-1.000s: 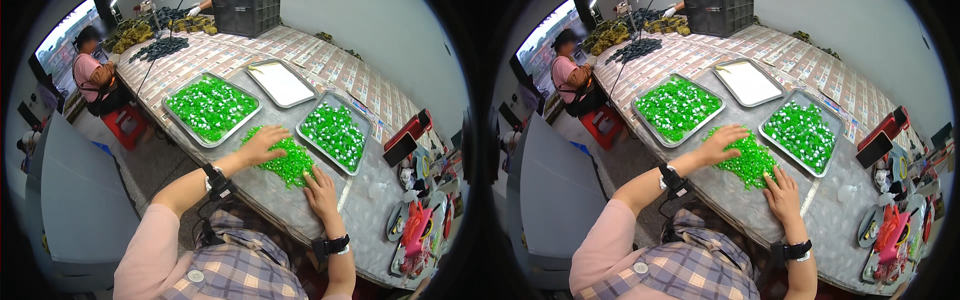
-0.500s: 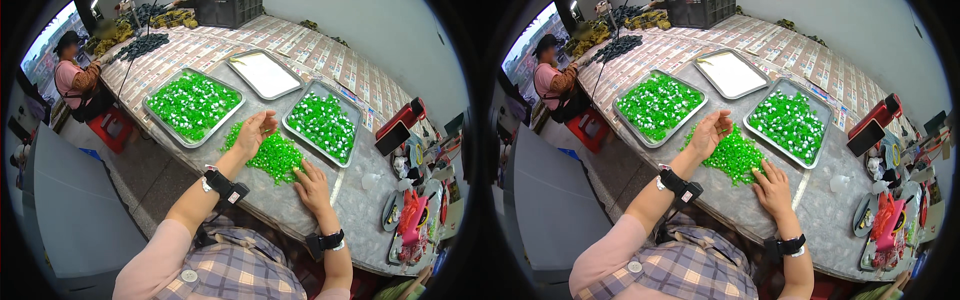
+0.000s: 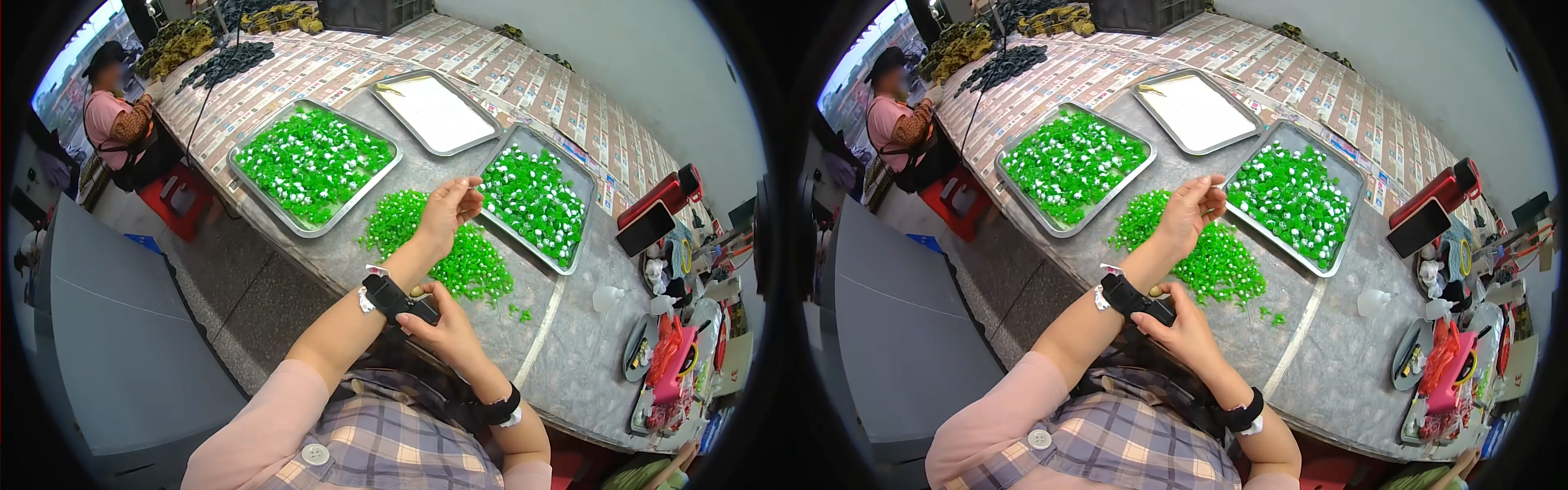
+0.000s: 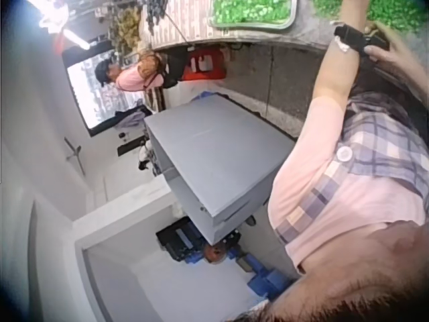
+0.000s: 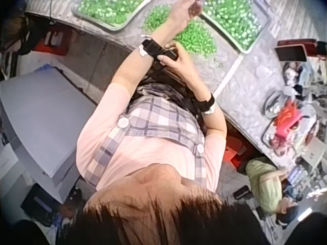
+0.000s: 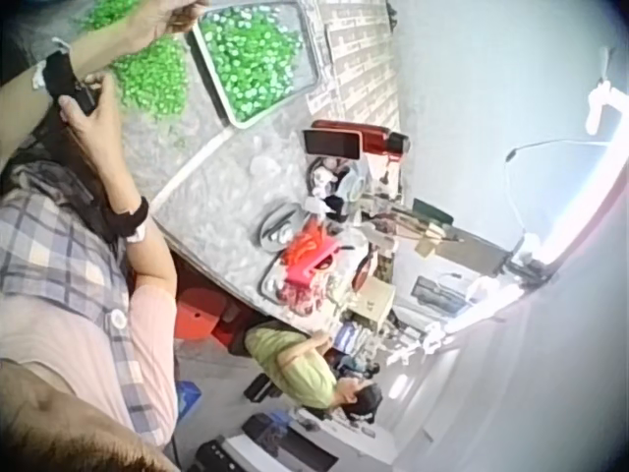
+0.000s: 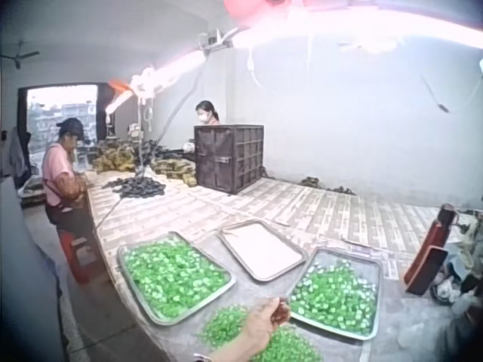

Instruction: The person assembles small green plastic components by applying glue from a bottle and inserting white beads. They handle the parts one at a time, placing the finished units into a metal tray on the table.

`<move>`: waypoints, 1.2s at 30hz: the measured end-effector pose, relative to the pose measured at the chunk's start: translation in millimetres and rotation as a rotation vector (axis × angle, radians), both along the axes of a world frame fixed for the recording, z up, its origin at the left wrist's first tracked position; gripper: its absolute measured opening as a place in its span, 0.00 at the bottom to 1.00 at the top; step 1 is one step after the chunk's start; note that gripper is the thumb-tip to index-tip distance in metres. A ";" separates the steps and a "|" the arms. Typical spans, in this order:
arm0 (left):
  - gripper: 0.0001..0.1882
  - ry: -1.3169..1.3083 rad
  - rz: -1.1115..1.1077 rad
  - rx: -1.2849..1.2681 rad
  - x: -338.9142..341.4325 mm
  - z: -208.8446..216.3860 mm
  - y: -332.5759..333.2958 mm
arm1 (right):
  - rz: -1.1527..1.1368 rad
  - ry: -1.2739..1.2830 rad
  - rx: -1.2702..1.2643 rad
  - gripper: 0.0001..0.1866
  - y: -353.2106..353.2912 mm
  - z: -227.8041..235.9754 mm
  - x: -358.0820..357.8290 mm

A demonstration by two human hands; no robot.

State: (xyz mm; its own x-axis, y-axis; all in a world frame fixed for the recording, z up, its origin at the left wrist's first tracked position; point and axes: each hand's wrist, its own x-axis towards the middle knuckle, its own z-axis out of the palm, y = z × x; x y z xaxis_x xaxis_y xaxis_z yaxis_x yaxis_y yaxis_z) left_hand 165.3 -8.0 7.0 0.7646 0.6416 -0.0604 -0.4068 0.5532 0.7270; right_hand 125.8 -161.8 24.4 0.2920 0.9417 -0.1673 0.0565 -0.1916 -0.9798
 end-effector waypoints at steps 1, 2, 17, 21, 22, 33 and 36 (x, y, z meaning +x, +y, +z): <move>0.11 0.042 0.003 0.022 -1.6 -0.7 -2.7 | -0.006 0.115 -0.011 0.21 0.2 2.2 -1.0; 0.12 0.074 0.012 0.055 -1.7 -2.4 -4.6 | -0.013 0.231 -0.023 0.20 -1.3 4.8 -0.2; 0.11 0.112 0.005 -0.066 -13.0 10.0 -8.9 | 0.031 0.381 -0.053 0.18 -18.2 30.9 -0.4; 0.10 0.100 0.016 -0.176 -11.2 7.2 -5.9 | 0.046 0.344 -0.066 0.17 -18.1 29.2 3.0; 0.10 0.109 0.028 -0.176 -11.6 8.8 -5.9 | 0.054 0.363 -0.075 0.17 -18.1 28.8 4.2; 0.10 0.288 0.091 0.193 43.9 3.5 -19.8 | -0.038 0.633 0.008 0.21 -30.3 2.5 40.9; 0.11 0.302 0.042 0.247 59.2 4.0 -29.1 | -0.033 0.581 0.036 0.30 -33.9 0.6 46.8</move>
State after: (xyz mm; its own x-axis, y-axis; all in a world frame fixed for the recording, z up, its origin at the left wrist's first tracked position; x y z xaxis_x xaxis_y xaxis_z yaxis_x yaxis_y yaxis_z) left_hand 224.5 -37.2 11.0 0.7090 0.6951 -0.1188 -0.1724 0.3342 0.9266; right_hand 172.6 -195.7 25.1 0.1911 0.9417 -0.2768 -0.4973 -0.1503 -0.8545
